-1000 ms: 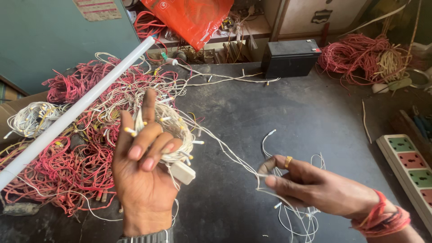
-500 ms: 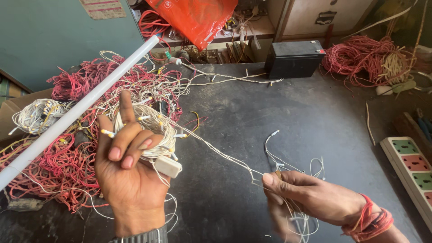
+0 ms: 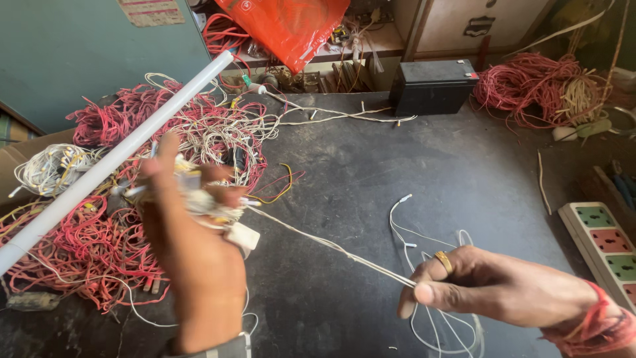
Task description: The person untangles a string of small LED lights and coils them on the workbench. Then they connect a white cylindrical LED tube to a power strip, test it as it cycles through colors, and attach an end cap to the tube.
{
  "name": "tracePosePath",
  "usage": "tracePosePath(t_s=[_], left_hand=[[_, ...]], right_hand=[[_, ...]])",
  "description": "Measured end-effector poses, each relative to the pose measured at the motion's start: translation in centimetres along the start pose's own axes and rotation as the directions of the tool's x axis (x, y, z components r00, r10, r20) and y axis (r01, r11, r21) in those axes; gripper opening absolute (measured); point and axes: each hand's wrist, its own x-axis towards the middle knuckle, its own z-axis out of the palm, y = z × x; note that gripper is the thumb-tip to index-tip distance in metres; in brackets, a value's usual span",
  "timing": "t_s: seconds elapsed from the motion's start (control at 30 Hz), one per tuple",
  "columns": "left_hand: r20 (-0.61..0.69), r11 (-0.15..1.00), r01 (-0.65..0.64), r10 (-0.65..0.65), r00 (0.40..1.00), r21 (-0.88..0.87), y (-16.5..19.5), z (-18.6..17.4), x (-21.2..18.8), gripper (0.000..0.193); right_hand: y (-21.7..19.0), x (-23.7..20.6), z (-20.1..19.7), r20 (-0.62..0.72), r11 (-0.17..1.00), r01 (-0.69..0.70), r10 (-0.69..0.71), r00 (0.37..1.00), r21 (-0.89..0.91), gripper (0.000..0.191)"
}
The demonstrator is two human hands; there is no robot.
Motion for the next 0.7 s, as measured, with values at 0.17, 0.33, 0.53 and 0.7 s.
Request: tracePosePath(t_s=[0.17,0.33,0.53,0.7], left_hand=[[0.534,0.825,-0.368,0.097,0.840,0.428,-1.6,2.8,-2.8,0.048],[0.658,0.554,-0.465,-0.214,0.722,0.691,-2.7,3.7,-4.4,0.063],[0.609,0.676,0.199,-0.731,0.308,0.710,-2.7,4.5,-5.9,0.096],[0.518,0.524,0.312,-0.848,0.111,0.792,-1.5,4.2,-5.6,0.097]], right_hand=[[-0.7,-1.9,-0.6,0.007,0.997,-0.048,0.048,0.999,0.055,0.042],[-0.1,-3.9,-1.8,-0.428,0.955,-0.243,0.294,0.854,0.172,0.031],[1.4,-2.2,-2.0,-0.749,0.987,0.033,0.099,0.655,0.159,0.035],[0.2,0.2,-1.1,-0.808,0.986,0.028,0.119,0.576,0.165,0.032]])
